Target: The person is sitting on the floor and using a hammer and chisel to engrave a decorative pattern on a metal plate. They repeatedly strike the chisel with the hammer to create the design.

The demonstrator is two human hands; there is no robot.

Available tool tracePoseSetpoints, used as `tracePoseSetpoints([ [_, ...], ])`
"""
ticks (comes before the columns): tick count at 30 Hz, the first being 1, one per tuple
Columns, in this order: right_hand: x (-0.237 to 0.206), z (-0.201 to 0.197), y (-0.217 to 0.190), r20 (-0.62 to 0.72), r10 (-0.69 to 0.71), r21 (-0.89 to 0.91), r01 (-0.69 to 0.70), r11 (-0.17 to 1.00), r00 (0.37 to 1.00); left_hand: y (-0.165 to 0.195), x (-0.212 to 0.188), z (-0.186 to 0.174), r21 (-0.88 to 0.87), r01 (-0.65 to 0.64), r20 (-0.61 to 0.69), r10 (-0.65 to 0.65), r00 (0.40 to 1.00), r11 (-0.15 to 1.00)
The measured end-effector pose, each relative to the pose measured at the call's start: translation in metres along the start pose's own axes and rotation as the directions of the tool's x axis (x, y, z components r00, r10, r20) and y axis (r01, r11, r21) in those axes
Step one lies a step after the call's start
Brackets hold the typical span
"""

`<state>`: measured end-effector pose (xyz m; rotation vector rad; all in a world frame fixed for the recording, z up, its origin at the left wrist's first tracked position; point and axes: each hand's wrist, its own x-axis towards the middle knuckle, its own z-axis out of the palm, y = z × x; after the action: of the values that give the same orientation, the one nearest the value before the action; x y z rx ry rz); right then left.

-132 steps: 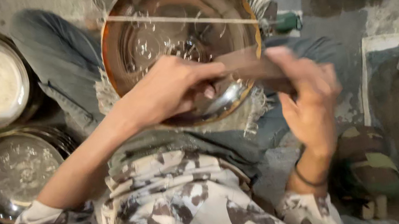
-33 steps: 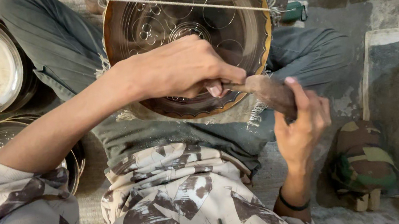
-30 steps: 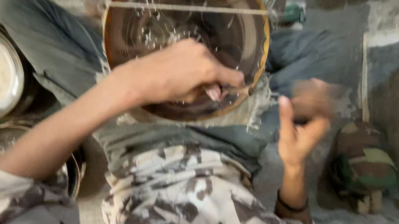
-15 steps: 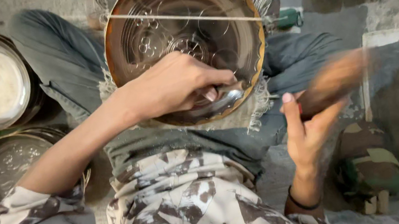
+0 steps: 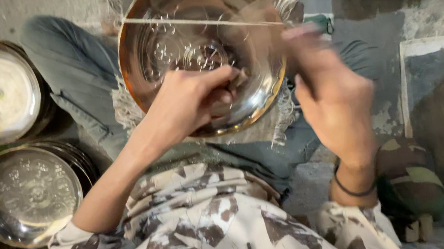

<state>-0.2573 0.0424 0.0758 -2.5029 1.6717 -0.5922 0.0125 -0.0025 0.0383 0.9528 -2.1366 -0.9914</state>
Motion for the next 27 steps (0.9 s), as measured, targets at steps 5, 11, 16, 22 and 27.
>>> tracePoseSetpoints([
  [5,0.025,0.0,0.005,-0.083,-0.069,0.086,0.076,0.993,0.994,0.003,-0.009,0.01,0.014,0.102,-0.149,-0.099,0.984,0.995],
  [11,0.056,-0.008,-0.001,0.128,-0.241,-0.139,0.258,0.956,0.962,0.012,-0.019,0.031,-0.072,0.204,-0.362,-0.216,0.907,0.976],
  [16,0.08,-0.024,-0.013,0.193,-0.375,-0.153,0.406,0.901,0.907,0.013,-0.024,0.044,-0.102,0.292,-0.466,-0.305,0.831,0.951],
  [22,0.102,-0.023,-0.024,0.2,-0.461,-0.251,0.5,0.829,0.864,0.012,-0.027,0.048,0.017,0.327,-0.533,-0.268,0.802,0.945],
  [27,0.113,-0.025,-0.032,0.081,-0.484,-0.195,0.49,0.85,0.871,0.016,-0.031,0.049,-0.024,0.358,-0.556,-0.31,0.771,0.934],
])
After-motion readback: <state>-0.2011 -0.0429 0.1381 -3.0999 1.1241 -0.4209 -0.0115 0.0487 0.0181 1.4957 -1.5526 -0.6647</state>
